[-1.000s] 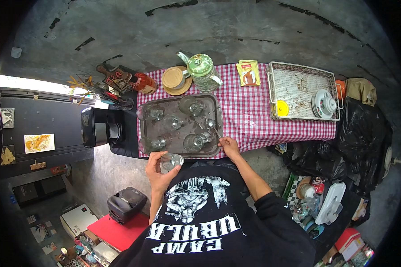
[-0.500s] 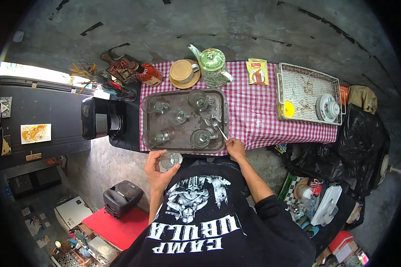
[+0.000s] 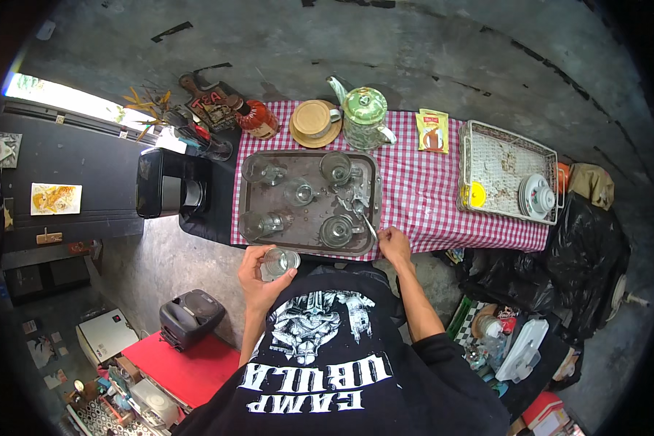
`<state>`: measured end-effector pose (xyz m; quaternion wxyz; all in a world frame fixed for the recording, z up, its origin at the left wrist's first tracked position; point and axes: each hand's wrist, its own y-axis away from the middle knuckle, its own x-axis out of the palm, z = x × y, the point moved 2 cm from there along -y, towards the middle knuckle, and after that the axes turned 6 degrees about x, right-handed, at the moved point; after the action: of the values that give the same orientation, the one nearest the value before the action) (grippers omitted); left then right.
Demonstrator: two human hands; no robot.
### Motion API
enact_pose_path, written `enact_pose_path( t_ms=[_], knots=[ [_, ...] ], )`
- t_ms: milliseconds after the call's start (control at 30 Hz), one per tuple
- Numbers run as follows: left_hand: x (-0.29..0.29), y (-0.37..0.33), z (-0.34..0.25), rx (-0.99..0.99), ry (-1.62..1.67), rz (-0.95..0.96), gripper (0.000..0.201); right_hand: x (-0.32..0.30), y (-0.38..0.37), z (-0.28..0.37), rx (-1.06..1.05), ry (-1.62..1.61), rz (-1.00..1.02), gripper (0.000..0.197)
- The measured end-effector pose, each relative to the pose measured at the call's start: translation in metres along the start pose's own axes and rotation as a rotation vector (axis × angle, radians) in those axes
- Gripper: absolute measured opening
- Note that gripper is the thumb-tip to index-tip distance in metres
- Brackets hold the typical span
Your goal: Preparing and pouring liquid from a bottle into small glasses on a tray.
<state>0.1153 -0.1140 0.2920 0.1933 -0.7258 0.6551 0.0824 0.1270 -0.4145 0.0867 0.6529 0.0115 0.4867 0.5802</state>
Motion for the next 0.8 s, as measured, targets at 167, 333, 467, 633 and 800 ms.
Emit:
enact_pose_path(
  t_ms=[167, 333, 467, 633, 800],
  knots=[
    [-0.011, -0.005, 0.004, -0.004, 0.005, -0.023, 0.048, -0.03, 0.002, 0.04, -0.082, -0.071, -0.124, 0.032],
    [-0.027, -0.011, 0.017, -0.002, 0.028, -0.071, 0.048, -0.04, 0.009, 0.102, -0.221, -0.316, -0.163, 0.023],
    [-0.045, -0.017, 0.028, -0.037, 0.054, -0.088, 0.046, -0.03, 0.007, 0.165, -0.431, -0.315, -0.097, 0.025],
    [-0.075, -0.026, 0.045, -0.036, -0.004, -0.133, 0.046, -0.009, -0.001, 0.269, -0.644, -0.231, -0.047, 0.025],
    [-0.102, -0.039, 0.062, -0.043, 0.052, -0.204, 0.045, 0.018, -0.032, 0.355, -0.789, -0.154, -0.052, 0.031]
  ],
)
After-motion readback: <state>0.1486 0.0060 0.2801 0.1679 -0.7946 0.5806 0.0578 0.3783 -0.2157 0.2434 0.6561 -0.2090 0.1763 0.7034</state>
